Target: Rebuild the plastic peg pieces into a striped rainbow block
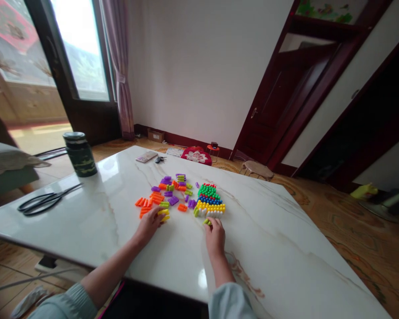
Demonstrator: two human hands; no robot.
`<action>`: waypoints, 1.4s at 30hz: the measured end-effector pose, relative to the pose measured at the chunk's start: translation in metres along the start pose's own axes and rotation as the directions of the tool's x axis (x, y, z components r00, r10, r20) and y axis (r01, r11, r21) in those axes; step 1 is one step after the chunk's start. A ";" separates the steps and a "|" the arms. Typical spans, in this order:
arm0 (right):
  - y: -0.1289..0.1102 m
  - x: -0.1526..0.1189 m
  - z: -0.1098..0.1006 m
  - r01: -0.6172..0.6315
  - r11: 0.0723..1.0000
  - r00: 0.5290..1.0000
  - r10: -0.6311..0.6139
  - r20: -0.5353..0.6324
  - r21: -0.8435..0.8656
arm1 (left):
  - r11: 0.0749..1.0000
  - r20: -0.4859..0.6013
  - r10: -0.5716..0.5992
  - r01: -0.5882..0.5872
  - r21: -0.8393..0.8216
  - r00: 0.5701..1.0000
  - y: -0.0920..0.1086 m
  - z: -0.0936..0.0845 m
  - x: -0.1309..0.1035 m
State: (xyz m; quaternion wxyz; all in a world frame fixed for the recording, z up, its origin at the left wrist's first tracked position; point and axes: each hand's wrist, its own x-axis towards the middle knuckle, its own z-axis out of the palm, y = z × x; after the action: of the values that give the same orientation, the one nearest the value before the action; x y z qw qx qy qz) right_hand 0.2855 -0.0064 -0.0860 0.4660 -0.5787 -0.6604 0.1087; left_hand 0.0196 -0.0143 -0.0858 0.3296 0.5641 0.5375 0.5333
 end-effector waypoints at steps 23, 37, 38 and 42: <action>-0.020 0.000 0.016 0.219 0.913 0.976 -0.204 0.081 -0.345 | 0.999 0.000 -0.011 0.011 0.039 1.000 -0.002 0.000 -0.001; -0.030 -0.013 0.004 0.153 0.897 0.978 -0.076 0.196 -0.414 | 0.999 0.004 -0.002 0.002 0.040 1.000 -0.003 0.001 0.000; -0.030 -0.014 0.002 0.132 0.911 0.980 -0.061 0.187 -0.391 | 0.999 0.003 -0.003 0.003 0.039 1.000 -0.002 0.001 0.000; -0.040 -0.008 -0.010 0.086 0.903 0.963 0.032 0.267 -0.420 | 1.000 -0.002 0.004 -0.004 0.029 1.000 -0.003 0.001 0.000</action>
State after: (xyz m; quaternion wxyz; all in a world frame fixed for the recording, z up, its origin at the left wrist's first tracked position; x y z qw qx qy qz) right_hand 0.2657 -0.0293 -0.0574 0.2356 -0.6374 -0.7330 0.0316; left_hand 0.0194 -0.0138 -0.0893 0.3198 0.5693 0.5444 0.5265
